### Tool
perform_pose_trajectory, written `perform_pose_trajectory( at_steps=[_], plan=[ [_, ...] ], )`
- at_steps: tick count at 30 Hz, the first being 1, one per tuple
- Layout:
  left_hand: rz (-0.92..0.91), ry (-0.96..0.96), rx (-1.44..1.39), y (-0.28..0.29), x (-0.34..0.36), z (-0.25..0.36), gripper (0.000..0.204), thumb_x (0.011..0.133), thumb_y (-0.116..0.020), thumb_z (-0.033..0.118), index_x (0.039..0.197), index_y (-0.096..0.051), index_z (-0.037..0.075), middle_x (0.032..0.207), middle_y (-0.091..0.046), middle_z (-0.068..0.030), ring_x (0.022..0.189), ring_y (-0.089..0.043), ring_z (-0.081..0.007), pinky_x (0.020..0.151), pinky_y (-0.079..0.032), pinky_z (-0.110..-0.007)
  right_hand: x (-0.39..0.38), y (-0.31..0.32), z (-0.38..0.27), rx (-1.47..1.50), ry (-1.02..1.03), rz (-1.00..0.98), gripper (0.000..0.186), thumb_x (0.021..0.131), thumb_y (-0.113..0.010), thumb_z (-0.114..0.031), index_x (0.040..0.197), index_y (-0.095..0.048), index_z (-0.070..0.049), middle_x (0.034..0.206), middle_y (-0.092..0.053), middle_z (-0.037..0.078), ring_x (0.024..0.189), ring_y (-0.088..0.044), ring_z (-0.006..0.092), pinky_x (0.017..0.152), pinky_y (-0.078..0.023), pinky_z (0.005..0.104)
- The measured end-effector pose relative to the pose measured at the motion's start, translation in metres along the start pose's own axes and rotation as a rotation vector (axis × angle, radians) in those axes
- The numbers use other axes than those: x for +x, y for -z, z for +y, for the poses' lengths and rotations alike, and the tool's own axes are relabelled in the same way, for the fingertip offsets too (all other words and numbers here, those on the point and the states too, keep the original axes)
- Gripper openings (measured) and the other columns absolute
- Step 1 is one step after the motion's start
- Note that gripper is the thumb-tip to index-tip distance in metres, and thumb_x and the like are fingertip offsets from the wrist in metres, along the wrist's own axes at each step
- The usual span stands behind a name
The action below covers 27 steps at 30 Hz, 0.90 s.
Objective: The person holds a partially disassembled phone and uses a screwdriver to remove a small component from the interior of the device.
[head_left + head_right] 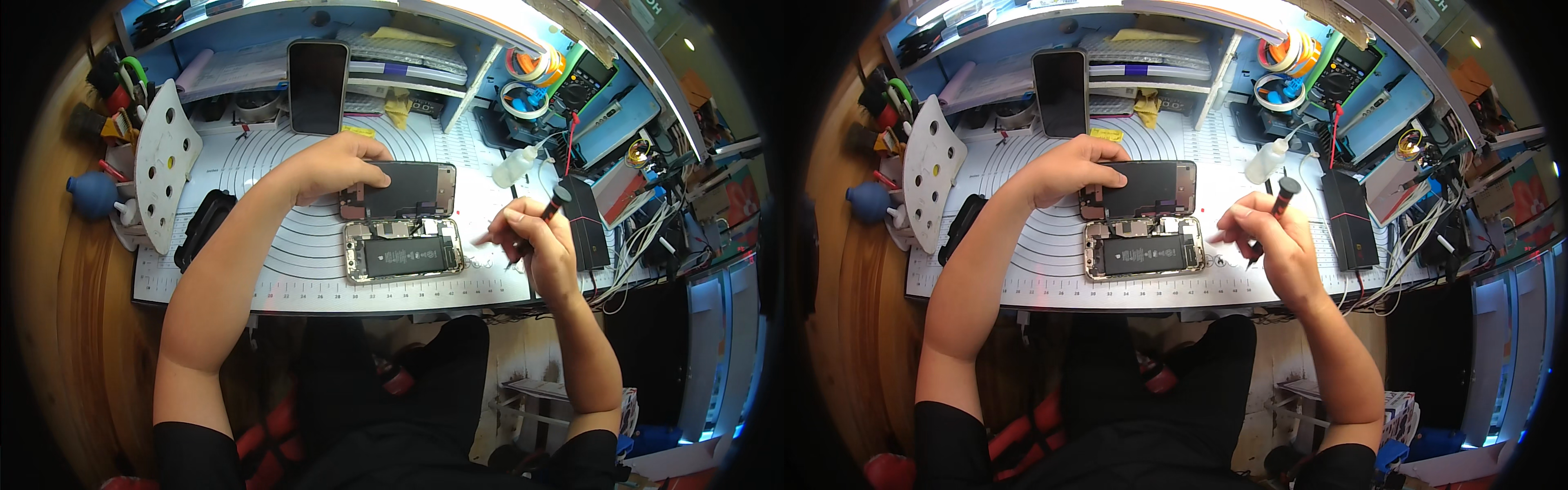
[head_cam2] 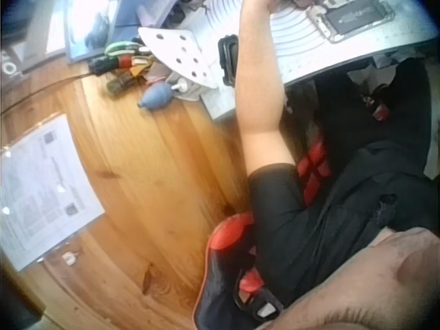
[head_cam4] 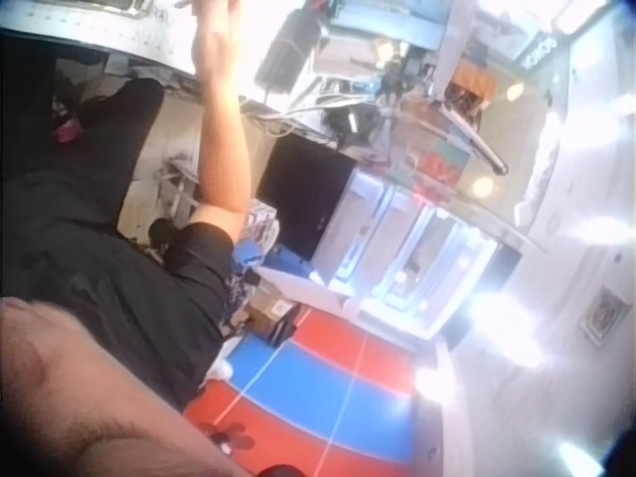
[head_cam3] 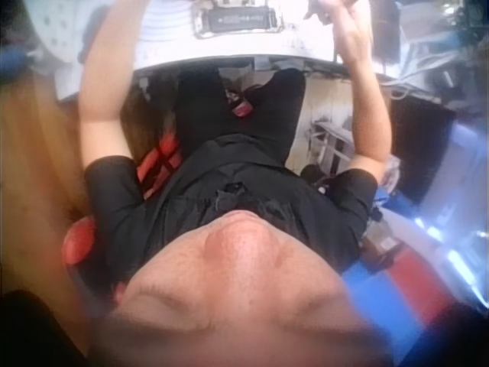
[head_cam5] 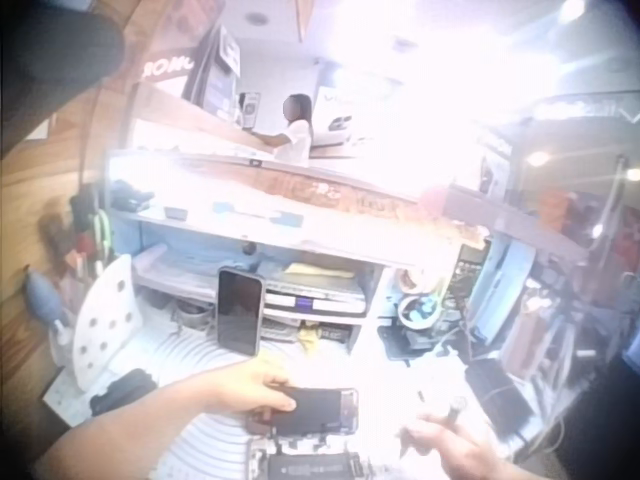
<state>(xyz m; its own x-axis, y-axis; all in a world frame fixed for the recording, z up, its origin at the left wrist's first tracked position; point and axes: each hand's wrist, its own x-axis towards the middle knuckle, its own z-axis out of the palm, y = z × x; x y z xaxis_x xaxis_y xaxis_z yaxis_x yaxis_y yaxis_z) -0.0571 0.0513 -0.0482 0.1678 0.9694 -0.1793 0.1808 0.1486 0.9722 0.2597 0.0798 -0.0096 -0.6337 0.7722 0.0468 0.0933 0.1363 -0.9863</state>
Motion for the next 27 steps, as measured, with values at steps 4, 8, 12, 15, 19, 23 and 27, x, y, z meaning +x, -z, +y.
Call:
perform_pose_trajectory(
  at_steps=[4, 8, 12, 15, 19, 23, 27],
  plan=[
    [-0.009, 0.005, -0.006, -0.001, 0.000, 0.003, 0.023, 0.087, -0.071, 0.013, 0.106, -0.070, 0.000, 0.087, -0.067, -0.0005, 0.073, -0.057, -0.0068, 0.065, -0.043, -0.023, 0.003, -0.025, 0.012, 0.368, -0.148, -0.077, 0.028, 0.096, -0.049, -0.017, 0.081, -0.063, 0.002, 0.063, -0.059, 0.009, 0.047, -0.042, 0.0107, 0.099, -0.054, 0.0365],
    [-0.003, 0.009, -0.005, 0.000, -0.001, 0.003, 0.023, 0.087, -0.071, 0.013, 0.106, -0.070, 0.000, 0.087, -0.067, -0.0002, 0.074, -0.057, -0.0067, 0.066, -0.043, -0.023, 0.009, -0.033, 0.023, 0.579, -0.205, -0.122, 0.028, 0.098, -0.049, -0.017, 0.081, -0.060, 0.002, 0.063, -0.058, 0.009, 0.046, -0.040, 0.0122, 0.110, -0.049, 0.0422],
    [-0.005, 0.001, -0.016, -0.001, -0.001, 0.002, 0.023, 0.087, -0.071, 0.013, 0.106, -0.071, 0.000, 0.087, -0.067, -0.0005, 0.074, -0.057, -0.0071, 0.066, -0.043, -0.023, 0.011, -0.045, 0.016, 0.497, -0.226, -0.019, 0.035, 0.099, -0.044, -0.019, 0.071, -0.055, 0.000, 0.057, -0.045, 0.004, 0.044, -0.034, 0.0108, 0.113, -0.045, 0.0515],
    [0.001, -0.008, -0.002, -0.001, 0.001, 0.000, 0.023, 0.087, -0.071, 0.012, 0.106, -0.071, 0.000, 0.087, -0.067, -0.0006, 0.074, -0.057, -0.0072, 0.067, -0.044, -0.023, 0.011, -0.043, 0.017, 0.478, -0.225, -0.030, 0.035, 0.098, -0.044, -0.019, 0.072, -0.056, 0.000, 0.057, -0.045, 0.004, 0.044, -0.035, 0.0106, 0.113, -0.045, 0.0503],
    [-0.003, 0.002, 0.001, -0.001, 0.000, 0.002, 0.022, 0.087, -0.071, 0.012, 0.105, -0.071, 0.000, 0.086, -0.066, -0.0005, 0.075, -0.057, -0.0071, 0.067, -0.044, -0.023, 0.012, -0.041, 0.018, 0.477, -0.240, -0.097, 0.028, 0.096, -0.051, -0.019, 0.085, -0.063, 0.004, 0.069, -0.062, 0.010, 0.049, -0.043, 0.0117, 0.078, -0.052, 0.0309],
    [-0.002, 0.002, -0.001, 0.000, 0.000, 0.001, 0.021, 0.087, -0.071, 0.012, 0.104, -0.070, 0.000, 0.085, -0.066, -0.0002, 0.074, -0.058, -0.0072, 0.067, -0.045, -0.023, 0.014, -0.046, 0.010, 0.397, -0.270, -0.078, 0.031, 0.095, -0.053, -0.022, 0.086, -0.066, 0.004, 0.071, -0.064, 0.011, 0.051, -0.046, 0.0113, 0.054, -0.037, 0.0254],
    [0.003, -0.005, 0.002, -0.001, 0.000, 0.002, 0.020, 0.087, -0.071, 0.011, 0.104, -0.070, 0.000, 0.085, -0.066, -0.0004, 0.074, -0.058, -0.0075, 0.067, -0.045, -0.023, 0.019, -0.049, 0.003, 0.286, -0.288, -0.070, 0.031, 0.095, -0.054, -0.023, 0.084, -0.066, 0.004, 0.070, -0.064, 0.011, 0.051, -0.047, 0.0108, 0.053, -0.037, 0.0250]
  ],
)
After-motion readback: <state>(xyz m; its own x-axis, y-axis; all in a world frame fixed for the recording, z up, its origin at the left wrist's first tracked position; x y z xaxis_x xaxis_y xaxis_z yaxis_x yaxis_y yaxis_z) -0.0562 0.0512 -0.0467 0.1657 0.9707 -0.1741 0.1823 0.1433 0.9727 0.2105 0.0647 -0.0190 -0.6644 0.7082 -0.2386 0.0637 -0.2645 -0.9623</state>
